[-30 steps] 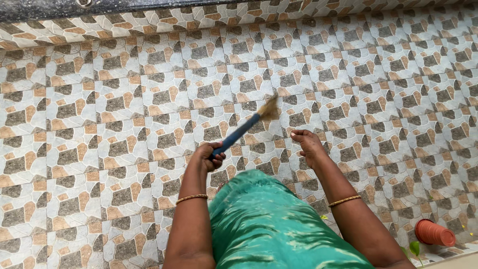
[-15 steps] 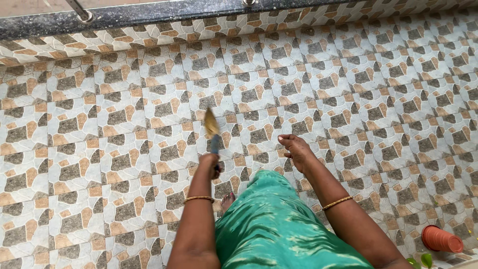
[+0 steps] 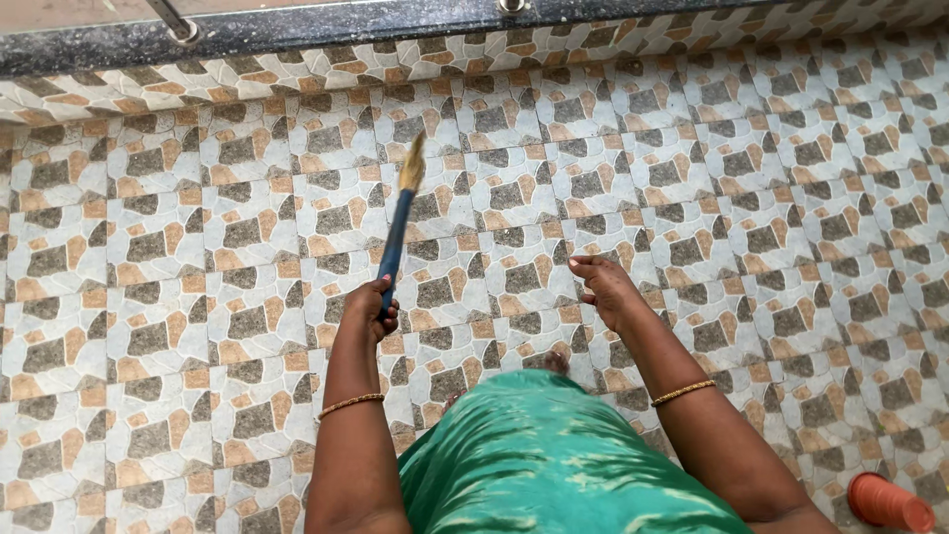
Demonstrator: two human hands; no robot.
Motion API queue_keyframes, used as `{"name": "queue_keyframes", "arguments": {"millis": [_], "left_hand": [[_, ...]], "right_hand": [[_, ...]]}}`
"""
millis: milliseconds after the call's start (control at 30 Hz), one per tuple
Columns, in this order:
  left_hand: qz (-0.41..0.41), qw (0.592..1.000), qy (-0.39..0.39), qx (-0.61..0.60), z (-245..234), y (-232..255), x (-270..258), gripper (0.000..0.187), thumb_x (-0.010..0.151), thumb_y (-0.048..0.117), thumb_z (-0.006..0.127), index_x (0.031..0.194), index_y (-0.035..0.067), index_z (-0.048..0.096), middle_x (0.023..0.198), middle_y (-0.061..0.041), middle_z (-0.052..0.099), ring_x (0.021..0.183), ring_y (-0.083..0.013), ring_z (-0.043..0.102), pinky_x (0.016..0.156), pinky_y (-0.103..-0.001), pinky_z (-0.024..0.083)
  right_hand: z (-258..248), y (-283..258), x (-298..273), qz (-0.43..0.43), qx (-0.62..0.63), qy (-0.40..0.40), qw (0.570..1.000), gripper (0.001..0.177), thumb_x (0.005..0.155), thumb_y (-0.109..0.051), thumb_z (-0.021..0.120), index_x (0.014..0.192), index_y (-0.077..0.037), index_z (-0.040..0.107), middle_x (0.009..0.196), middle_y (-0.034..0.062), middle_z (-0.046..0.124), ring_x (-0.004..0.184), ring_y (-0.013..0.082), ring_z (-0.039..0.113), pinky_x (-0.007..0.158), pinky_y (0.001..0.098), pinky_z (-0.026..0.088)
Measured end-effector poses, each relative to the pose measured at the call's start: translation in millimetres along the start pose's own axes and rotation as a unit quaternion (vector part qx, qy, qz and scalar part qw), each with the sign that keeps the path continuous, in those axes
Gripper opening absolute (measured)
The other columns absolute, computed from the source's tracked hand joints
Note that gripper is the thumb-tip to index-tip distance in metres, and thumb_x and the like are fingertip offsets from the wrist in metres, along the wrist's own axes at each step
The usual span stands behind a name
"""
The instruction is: The person sweeps the tiled floor of a balcony using a small broom, moving debris towards the edges.
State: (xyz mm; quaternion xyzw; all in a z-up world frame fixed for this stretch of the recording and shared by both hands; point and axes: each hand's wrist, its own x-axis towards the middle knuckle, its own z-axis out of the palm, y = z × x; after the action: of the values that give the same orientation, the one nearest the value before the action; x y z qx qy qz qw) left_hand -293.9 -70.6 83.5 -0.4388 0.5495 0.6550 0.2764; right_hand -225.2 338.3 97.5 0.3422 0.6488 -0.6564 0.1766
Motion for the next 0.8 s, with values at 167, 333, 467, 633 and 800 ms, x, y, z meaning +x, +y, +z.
{"name": "queue_keyframes", "arguments": {"millis": [167, 333, 467, 633, 800], "left_hand": [[-0.059, 0.982, 0.127, 0.128, 64.7, -63.0, 38.2, 0.037, 0.102, 0.033, 0.065, 0.088, 0.0, 0.056, 0.061, -0.007, 0.058, 0.042, -0.0123, 0.046, 0.036, -0.027, 0.035], [-0.13, 0.986, -0.08, 0.072, 105.9, -75.4, 46.1, 0.023, 0.102, 0.029, 0.06, 0.097, 0.01, 0.047, 0.06, -0.004, 0.049, 0.041, -0.0093, 0.038, 0.035, -0.022, 0.027], [-0.129, 0.982, -0.135, -0.036, 113.6, -46.1, 26.8, 0.027, 0.102, 0.032, 0.061, 0.106, 0.011, 0.044, 0.063, -0.005, 0.052, 0.041, -0.0055, 0.037, 0.034, -0.019, 0.028], [0.005, 0.992, -0.081, -0.1, 118.1, -8.5, -9.0, 0.026, 0.104, 0.029, 0.059, 0.116, 0.01, 0.045, 0.067, -0.005, 0.053, 0.044, -0.0064, 0.04, 0.037, -0.021, 0.033], [-0.006, 0.994, 0.081, -0.071, 144.6, -20.7, 10.7, 0.026, 0.105, 0.029, 0.058, 0.115, 0.006, 0.053, 0.064, -0.002, 0.051, 0.044, -0.0085, 0.041, 0.037, -0.024, 0.032]], "right_hand": [[-18.1, -27.0, 31.1, -0.014, -0.028, -0.035, 0.999, 0.039, 0.087, -0.034, 0.074, 0.12, -0.016, 0.068, 0.124, 0.002, 0.065, 0.115, 0.0184, 0.048, 0.091, 0.0396, 0.042], [-56.6, -52.5, 71.4, -0.022, -0.032, -0.055, 0.998, 0.038, 0.088, -0.034, 0.074, 0.121, -0.015, 0.068, 0.123, 0.0042, 0.063, 0.112, 0.0198, 0.047, 0.088, 0.0385, 0.043], [-73.9, -73.9, 96.2, -0.028, -0.029, -0.057, 0.998, 0.038, 0.087, -0.033, 0.076, 0.119, -0.014, 0.068, 0.124, 0.0042, 0.063, 0.11, 0.0198, 0.049, 0.085, 0.0381, 0.043], [-86.7, -86.9, 108.7, -0.022, -0.036, -0.071, 0.997, 0.036, 0.088, -0.032, 0.075, 0.119, -0.015, 0.069, 0.126, 0.0041, 0.063, 0.113, 0.019, 0.049, 0.088, 0.0389, 0.043], [-112.2, -86.7, 120.9, -0.011, -0.04, -0.072, 0.997, 0.036, 0.089, -0.034, 0.074, 0.12, -0.014, 0.068, 0.13, 0.0068, 0.064, 0.115, 0.022, 0.048, 0.09, 0.04, 0.043]]}}
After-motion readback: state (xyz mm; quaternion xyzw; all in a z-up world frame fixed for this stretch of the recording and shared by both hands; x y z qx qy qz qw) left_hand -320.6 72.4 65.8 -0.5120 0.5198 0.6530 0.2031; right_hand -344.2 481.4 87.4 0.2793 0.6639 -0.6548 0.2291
